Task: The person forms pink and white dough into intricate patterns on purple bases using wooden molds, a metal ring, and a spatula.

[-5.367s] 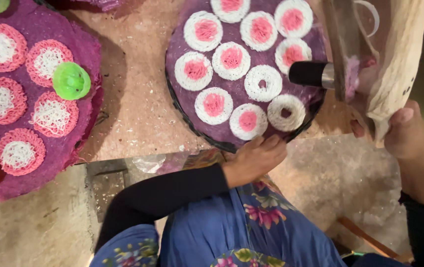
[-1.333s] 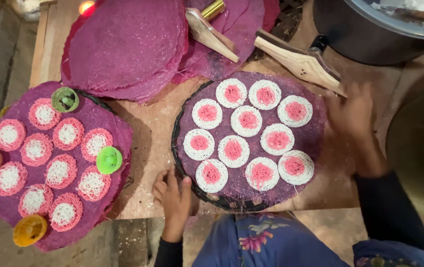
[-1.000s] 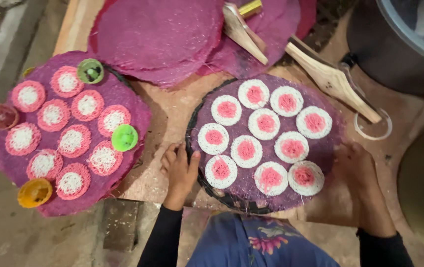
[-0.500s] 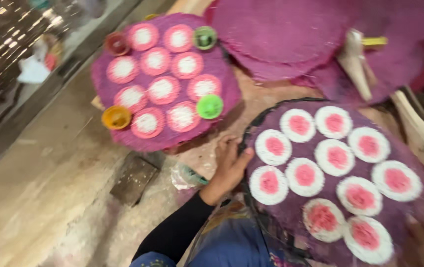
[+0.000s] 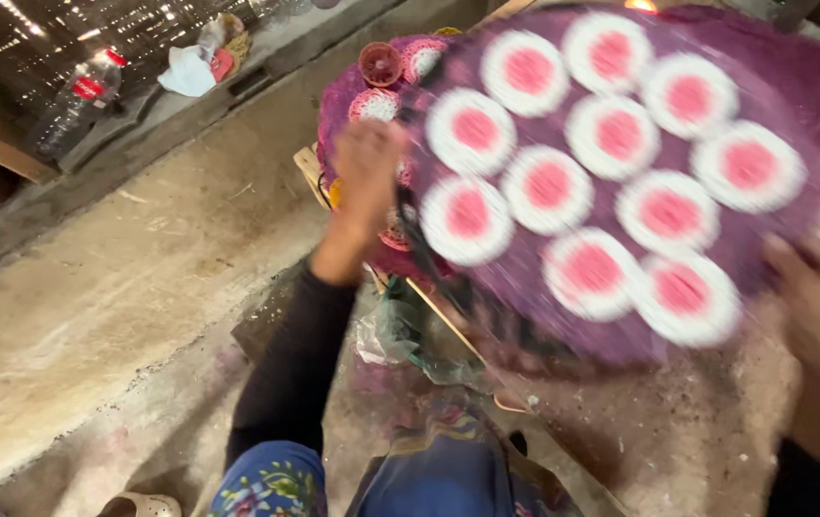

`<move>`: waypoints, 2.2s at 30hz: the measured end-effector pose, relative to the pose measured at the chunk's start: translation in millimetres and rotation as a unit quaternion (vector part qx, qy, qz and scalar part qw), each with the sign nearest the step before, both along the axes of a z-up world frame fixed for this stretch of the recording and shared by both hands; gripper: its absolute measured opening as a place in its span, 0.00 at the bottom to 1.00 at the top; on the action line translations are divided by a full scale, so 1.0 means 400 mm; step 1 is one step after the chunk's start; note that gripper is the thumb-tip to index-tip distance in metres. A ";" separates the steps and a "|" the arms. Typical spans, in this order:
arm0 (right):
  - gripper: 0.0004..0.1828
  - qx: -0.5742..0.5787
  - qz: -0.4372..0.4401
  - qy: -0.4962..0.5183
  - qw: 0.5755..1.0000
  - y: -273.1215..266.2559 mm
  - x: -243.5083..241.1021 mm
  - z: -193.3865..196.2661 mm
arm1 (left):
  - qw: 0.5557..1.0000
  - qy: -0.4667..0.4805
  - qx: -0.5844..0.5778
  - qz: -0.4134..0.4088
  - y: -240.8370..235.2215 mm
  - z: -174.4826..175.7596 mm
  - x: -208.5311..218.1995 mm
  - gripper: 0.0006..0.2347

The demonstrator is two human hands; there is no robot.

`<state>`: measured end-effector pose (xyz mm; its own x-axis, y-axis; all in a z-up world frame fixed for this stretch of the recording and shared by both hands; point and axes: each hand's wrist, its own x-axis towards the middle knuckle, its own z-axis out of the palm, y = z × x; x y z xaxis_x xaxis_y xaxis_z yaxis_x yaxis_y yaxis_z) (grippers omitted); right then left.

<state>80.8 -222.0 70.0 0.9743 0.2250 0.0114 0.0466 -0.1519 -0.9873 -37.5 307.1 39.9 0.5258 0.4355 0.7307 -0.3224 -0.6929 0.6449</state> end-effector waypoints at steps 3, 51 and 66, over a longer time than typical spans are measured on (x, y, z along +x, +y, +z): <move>0.12 -0.113 -0.054 -0.029 0.992 0.257 0.075 -0.017 | 0.965 0.070 0.200 0.156 0.199 -0.001 0.021 0.11; 0.11 -0.146 -0.356 0.049 0.922 -0.385 -0.684 -0.345 | 0.841 0.274 0.268 -0.381 -0.926 -0.183 -0.112 0.36; 0.09 -0.197 -0.071 -0.135 0.968 -0.224 -0.411 -0.233 | 0.906 0.277 0.309 -0.078 -1.004 -0.121 0.650 0.43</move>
